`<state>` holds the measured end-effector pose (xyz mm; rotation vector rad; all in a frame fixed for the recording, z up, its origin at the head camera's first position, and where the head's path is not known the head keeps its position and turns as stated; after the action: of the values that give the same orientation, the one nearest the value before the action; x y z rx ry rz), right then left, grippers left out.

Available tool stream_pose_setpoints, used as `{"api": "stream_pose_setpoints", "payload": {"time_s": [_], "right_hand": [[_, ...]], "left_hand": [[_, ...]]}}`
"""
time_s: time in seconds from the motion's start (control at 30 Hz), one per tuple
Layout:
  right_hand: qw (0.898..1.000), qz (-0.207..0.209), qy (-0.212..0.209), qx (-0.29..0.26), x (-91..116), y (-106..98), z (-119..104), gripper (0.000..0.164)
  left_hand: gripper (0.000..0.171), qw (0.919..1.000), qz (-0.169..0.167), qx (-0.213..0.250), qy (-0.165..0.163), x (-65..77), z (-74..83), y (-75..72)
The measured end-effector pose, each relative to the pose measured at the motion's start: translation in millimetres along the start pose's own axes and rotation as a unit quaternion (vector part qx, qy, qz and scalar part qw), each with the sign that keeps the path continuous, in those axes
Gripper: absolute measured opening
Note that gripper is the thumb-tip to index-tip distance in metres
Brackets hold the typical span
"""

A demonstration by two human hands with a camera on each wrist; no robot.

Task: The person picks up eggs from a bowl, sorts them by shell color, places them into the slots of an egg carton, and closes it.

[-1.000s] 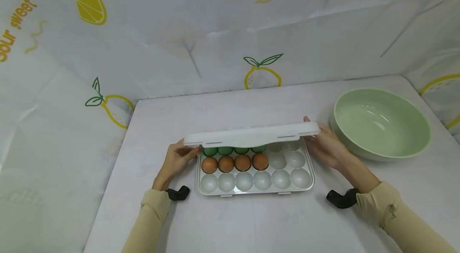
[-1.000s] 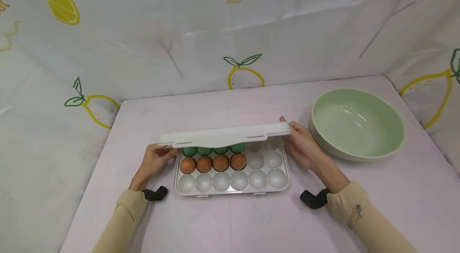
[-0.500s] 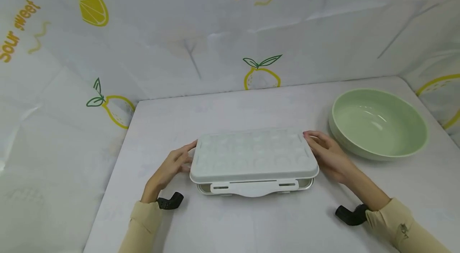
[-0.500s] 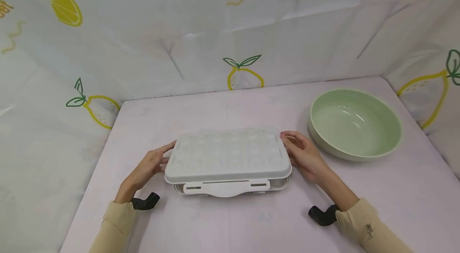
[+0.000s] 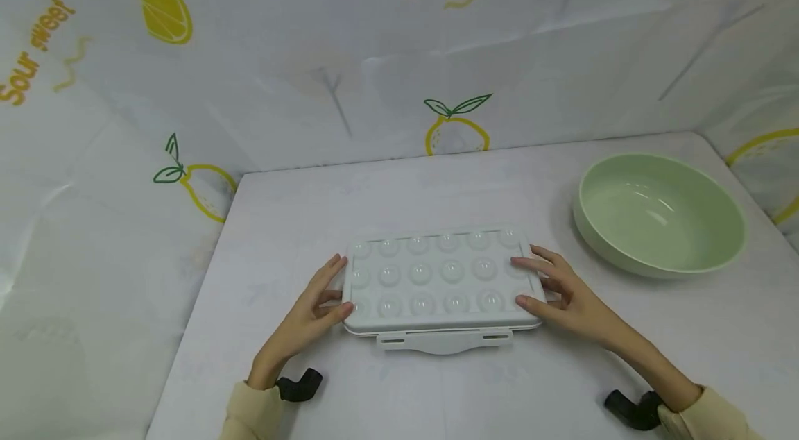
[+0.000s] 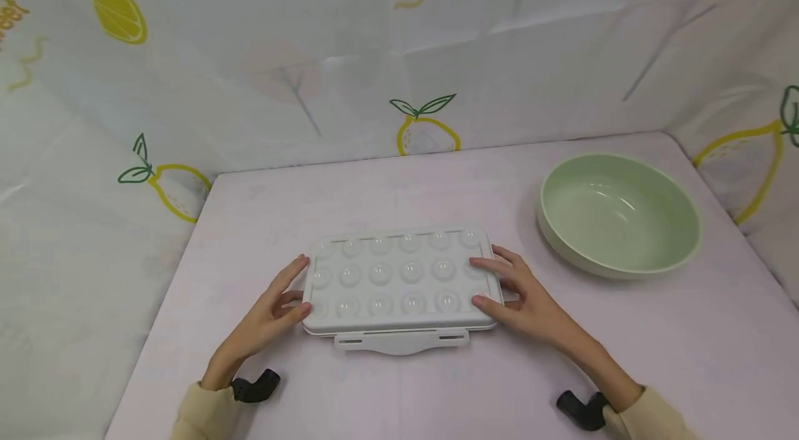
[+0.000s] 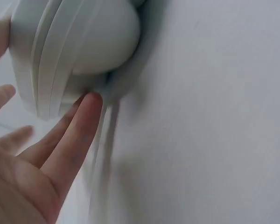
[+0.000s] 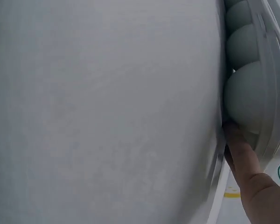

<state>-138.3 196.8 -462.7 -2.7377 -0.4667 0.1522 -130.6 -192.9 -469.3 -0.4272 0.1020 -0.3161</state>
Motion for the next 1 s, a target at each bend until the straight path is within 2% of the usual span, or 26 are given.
{"api": "stream_pose_setpoints", "payload": {"time_s": [0.13,0.17,0.27,0.33,0.47,0.53,0.6,0.67,0.87,1.0], "right_hand": [[0.999,0.004,-0.052,0.007,2.8,7.2,-10.9,0.043],[0.997,0.006,-0.076,0.020,3.7,8.3,-14.9,0.040],[0.987,0.010,-0.146,0.066,7.0,12.1,-26.5,0.040],[0.980,0.020,-0.172,0.102,9.2,14.0,-30.1,0.041],[0.973,0.032,-0.164,0.161,13.1,19.2,-28.1,0.047],[0.969,0.043,-0.156,0.188,14.9,21.9,-26.8,0.057],[0.963,0.060,-0.154,0.211,16.1,23.6,-26.9,0.068],[0.961,0.078,-0.152,0.218,16.4,24.4,-27.4,0.073],[0.964,0.105,-0.150,0.194,15.7,26.8,-27.5,0.074],[0.962,0.120,-0.156,0.190,16.6,27.1,-26.2,0.075]], "left_hand": [[0.054,0.9966,0.017,-0.065,0.048,6.7,9.9,8.1],[0.050,0.9944,0.021,-0.086,0.057,8.0,12.6,10.5],[0.044,0.9891,0.033,-0.130,0.060,10.6,18.2,16.9],[0.048,0.9874,0.038,-0.146,0.048,11.7,19.5,20.5],[0.072,0.9801,0.035,-0.192,0.036,14.2,22.5,28.9],[0.088,0.9752,0.039,-0.214,0.041,14.4,24.8,32.4],[0.097,0.9729,0.045,-0.222,0.045,13.5,26.0,35.2],[0.098,0.9728,0.055,-0.221,0.044,12.3,26.0,36.5],[0.100,0.9733,0.079,-0.213,0.032,8.8,23.0,38.2],[0.105,0.9747,0.097,-0.198,0.040,8.0,22.9,39.9]]}}
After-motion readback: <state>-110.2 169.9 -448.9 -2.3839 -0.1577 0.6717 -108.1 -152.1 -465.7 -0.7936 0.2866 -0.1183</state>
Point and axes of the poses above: each hand's wrist, its own x-axis away from the middle knuckle, its own y-axis out of the palm, z = x × y, the point moved 8 cm from there along -x, towards the middle knuckle, and after that the axes turned 4 degrees about z, right-handed, at the moved point
